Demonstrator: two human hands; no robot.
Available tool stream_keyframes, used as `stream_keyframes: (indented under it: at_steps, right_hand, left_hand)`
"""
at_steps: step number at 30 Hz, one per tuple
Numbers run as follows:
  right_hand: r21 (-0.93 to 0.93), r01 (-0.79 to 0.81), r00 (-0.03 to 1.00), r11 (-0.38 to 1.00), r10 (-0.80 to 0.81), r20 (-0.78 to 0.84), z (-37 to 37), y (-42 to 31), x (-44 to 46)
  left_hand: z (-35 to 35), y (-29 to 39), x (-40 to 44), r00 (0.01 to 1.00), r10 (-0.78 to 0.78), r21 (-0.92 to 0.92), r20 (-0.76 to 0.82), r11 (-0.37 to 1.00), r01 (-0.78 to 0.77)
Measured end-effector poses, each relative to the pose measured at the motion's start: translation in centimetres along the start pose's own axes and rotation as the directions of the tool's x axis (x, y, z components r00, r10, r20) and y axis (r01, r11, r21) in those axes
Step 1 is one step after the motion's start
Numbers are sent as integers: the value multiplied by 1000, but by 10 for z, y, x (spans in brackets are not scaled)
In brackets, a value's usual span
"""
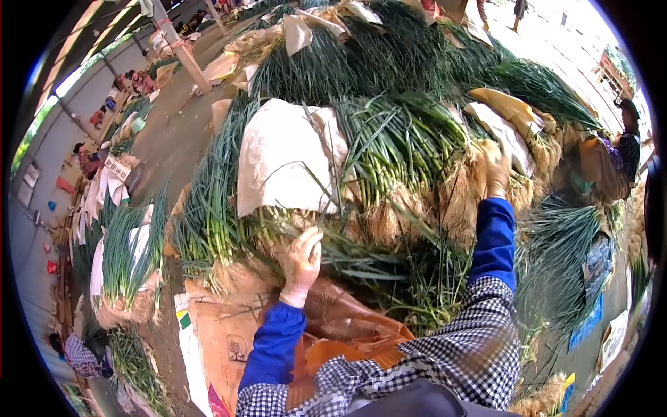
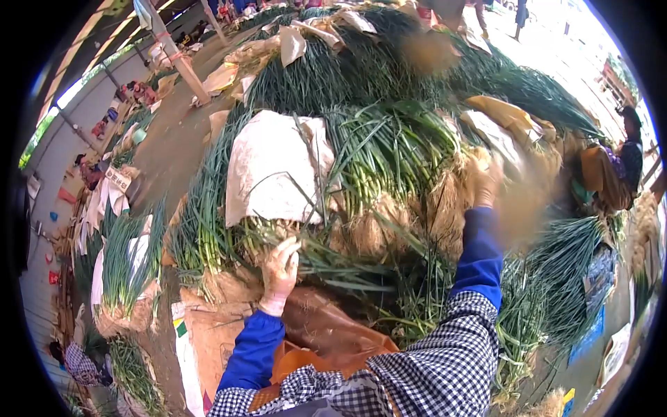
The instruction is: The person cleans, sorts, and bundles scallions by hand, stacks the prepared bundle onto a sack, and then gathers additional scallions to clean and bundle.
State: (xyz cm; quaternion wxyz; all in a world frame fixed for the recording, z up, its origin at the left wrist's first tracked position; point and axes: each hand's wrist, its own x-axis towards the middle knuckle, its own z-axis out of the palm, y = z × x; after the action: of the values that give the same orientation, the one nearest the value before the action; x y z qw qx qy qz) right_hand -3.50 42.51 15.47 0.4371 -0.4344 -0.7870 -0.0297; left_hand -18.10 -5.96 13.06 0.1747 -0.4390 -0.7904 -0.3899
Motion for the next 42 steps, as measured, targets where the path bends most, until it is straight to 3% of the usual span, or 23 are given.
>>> stream_keyframes:
  at_steps: [2, 5, 9, 12, 15, 18, 19, 21, 23, 24, 25, 26, 27, 28, 30, 32, 34, 35, 36, 38, 40, 42]
  right_hand:
    - [-172, -46, 955, 984, 93, 282, 9, 20, -5]
    - [-154, 80, 910, 985, -9, 414, 23, -1, -11]
    - [-30, 358, 845, 933, -310, 435, 20, -72, -6]
    - [59, 558, 726, 828, -521, 448, 12, -130, -11]
    - [105, 672, 615, 733, -631, 473, -1, -166, -24]
    - [246, 792, 496, 559, -823, 277, -14, -212, -99]
    - [260, 791, 487, 553, -828, 277, -16, -207, -124]
    - [748, 376, 454, 548, -812, 367, 2, -191, -191]
    - [897, -230, 344, 378, -831, 438, 21, -174, -251]
    - [921, 51, 237, 387, -900, 365, 12, -170, -248]
    - [895, 321, 125, 310, -950, 285, 3, -166, -245]
    - [385, 923, -110, 3, -956, 272, -32, -159, -214]
    - [582, 758, 47, 294, -915, 401, -51, -153, -202]
    - [679, 482, 146, 554, -815, 561, -70, -145, -191]
    - [849, 197, -178, 491, -833, 523, -113, -134, -135]
    - [717, 79, 198, 692, -716, 669, -114, -126, -117]
    - [590, -271, 556, 760, -377, 741, -95, -115, -111]
    - [369, -280, 601, 886, -137, 787, -97, -130, -101]
    - [304, -165, 691, 938, -110, 715, -72, -128, -105]
    - [331, -725, 404, 604, -15, 914, -43, -124, -119]
    - [327, -850, 322, 412, -86, 943, -30, -132, -127]
    - [395, -903, 384, 169, -98, 918, -32, -156, -138]
  left_hand:
    - [11, 0, -8, 998, -58, -87, 5, 994, 58]
    - [19, -1, -22, 990, -128, -151, 52, 979, 135]
    - [15, -4, -31, 973, -209, -152, 98, 963, 222]
    - [16, 0, -32, 961, -265, -158, 80, 949, 275]
    - [11, 12, -27, 969, -236, -161, 70, 956, 245]
    - [12, 23, -23, 976, -215, -181, 11, 960, 214]
    - [12, 24, -23, 983, -185, -156, -12, 971, 181]
    - [17, 24, -21, 988, -150, -102, -40, 984, 146]
    - [25, 19, -28, 985, -168, -47, -24, 985, 167]
    - [28, 15, -30, 985, -174, -13, -1, 985, 174]
    - [27, 16, -31, 982, -182, -6, 46, 983, 182]
    - [23, 25, -31, 956, -275, -28, 104, 960, 279]
    - [24, 25, -35, 963, -238, -34, 124, 969, 244]
    - [25, 24, -39, 969, -200, -45, 148, 977, 209]
    - [21, 27, -43, 965, -201, -52, 170, 976, 212]
    - [11, 38, -44, 950, -220, -120, 220, 961, 250]
    - [-1, 51, -45, 963, -197, -158, 185, 961, 227]
    - [-6, 56, -48, 972, -206, -148, 109, 964, 221]
    - [-10, 58, -51, 977, -211, -137, 31, 967, 213]
    - [-7, 61, -63, 977, -211, -165, -16, 965, 205]
    - [2, 61, -68, 981, -193, -167, -22, 968, 186]
    - [12, 81, -57, 986, -165, -259, 26, 951, 166]
